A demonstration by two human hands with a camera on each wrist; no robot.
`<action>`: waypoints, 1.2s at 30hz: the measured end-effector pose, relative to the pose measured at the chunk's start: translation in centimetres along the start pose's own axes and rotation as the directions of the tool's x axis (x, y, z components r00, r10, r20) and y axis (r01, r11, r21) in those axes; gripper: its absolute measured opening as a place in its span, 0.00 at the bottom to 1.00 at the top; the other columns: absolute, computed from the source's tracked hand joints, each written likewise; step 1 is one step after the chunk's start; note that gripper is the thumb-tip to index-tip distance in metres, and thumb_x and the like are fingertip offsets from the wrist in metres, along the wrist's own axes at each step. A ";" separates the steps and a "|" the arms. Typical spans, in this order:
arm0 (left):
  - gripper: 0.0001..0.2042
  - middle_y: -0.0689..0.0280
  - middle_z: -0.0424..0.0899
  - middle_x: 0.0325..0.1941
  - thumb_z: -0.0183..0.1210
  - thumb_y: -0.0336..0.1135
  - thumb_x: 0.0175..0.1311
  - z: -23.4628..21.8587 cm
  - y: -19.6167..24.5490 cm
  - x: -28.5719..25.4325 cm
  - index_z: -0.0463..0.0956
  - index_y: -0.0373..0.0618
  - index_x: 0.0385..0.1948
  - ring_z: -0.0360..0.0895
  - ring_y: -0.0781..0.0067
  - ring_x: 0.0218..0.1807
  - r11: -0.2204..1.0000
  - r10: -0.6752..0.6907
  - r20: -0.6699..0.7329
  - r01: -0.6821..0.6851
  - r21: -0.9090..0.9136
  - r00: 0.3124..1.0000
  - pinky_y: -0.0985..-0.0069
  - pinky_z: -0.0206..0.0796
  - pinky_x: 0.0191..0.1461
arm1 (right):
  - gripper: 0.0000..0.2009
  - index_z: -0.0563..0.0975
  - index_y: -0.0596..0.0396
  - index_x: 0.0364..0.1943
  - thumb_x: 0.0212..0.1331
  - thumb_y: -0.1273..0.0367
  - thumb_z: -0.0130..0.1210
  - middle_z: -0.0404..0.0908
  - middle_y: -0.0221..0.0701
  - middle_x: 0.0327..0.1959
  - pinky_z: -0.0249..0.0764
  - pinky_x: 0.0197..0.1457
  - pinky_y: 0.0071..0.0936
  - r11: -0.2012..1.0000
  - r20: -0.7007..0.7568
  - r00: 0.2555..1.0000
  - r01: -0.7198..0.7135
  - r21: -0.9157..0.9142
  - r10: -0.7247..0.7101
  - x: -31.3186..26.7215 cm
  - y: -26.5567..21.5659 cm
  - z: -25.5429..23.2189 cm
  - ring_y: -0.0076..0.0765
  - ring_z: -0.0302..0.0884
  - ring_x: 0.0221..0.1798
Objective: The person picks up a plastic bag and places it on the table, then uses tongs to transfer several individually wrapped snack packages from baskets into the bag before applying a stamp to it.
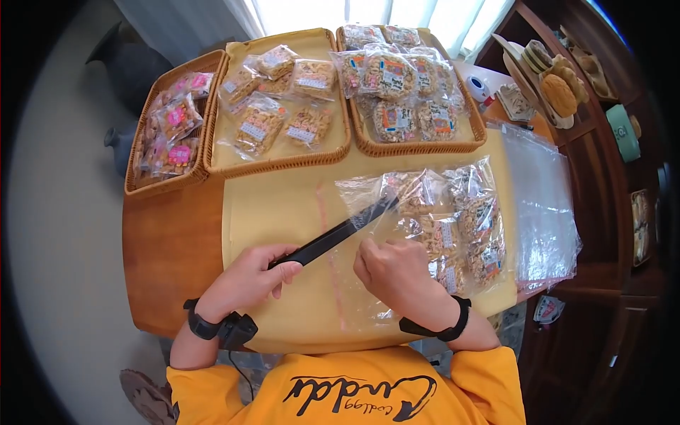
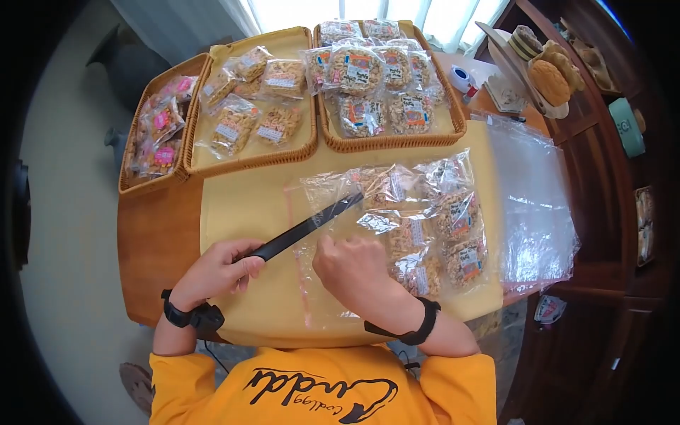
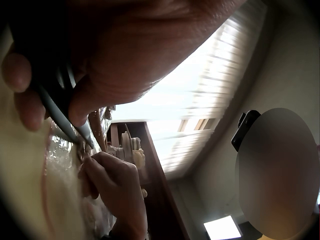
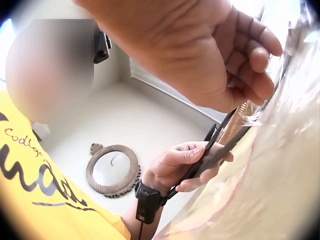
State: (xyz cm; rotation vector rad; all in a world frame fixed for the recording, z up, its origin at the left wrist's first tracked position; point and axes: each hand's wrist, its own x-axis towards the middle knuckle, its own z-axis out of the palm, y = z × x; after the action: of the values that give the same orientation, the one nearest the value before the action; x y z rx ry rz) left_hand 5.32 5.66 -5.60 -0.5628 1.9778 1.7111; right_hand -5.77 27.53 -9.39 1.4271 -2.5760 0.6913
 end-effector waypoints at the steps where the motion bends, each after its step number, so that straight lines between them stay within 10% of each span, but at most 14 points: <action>1: 0.15 0.75 0.75 0.25 0.55 0.36 0.69 -0.1 0.2 0.4 0.75 0.37 0.52 0.72 0.88 0.22 1.000 0.003 0.002 -0.003 -0.003 1.000 0.87 0.62 0.24 | 0.11 0.69 0.51 0.16 0.49 0.72 0.58 0.68 0.33 0.09 0.67 0.18 0.35 1.000 0.002 1.000 0.001 -0.004 -0.001 0.0 0.2 0.0 0.40 0.73 0.15; 36: 0.12 0.73 0.78 0.24 0.55 0.35 0.69 -0.4 1.2 3.5 0.79 0.36 0.44 0.71 0.87 0.21 0.995 0.023 0.180 -0.005 -0.100 0.983 0.86 0.63 0.26 | 0.09 0.71 0.52 0.19 0.52 0.69 0.58 0.73 0.35 0.12 0.70 0.21 0.38 0.984 0.073 0.991 0.100 0.145 -0.111 0.0 1.7 0.5 0.43 0.76 0.18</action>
State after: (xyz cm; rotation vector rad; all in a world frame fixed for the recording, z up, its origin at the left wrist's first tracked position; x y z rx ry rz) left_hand 1.75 5.38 -6.67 -0.4115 1.7824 1.8083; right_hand -7.15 28.07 -10.39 1.6536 -2.5324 0.8318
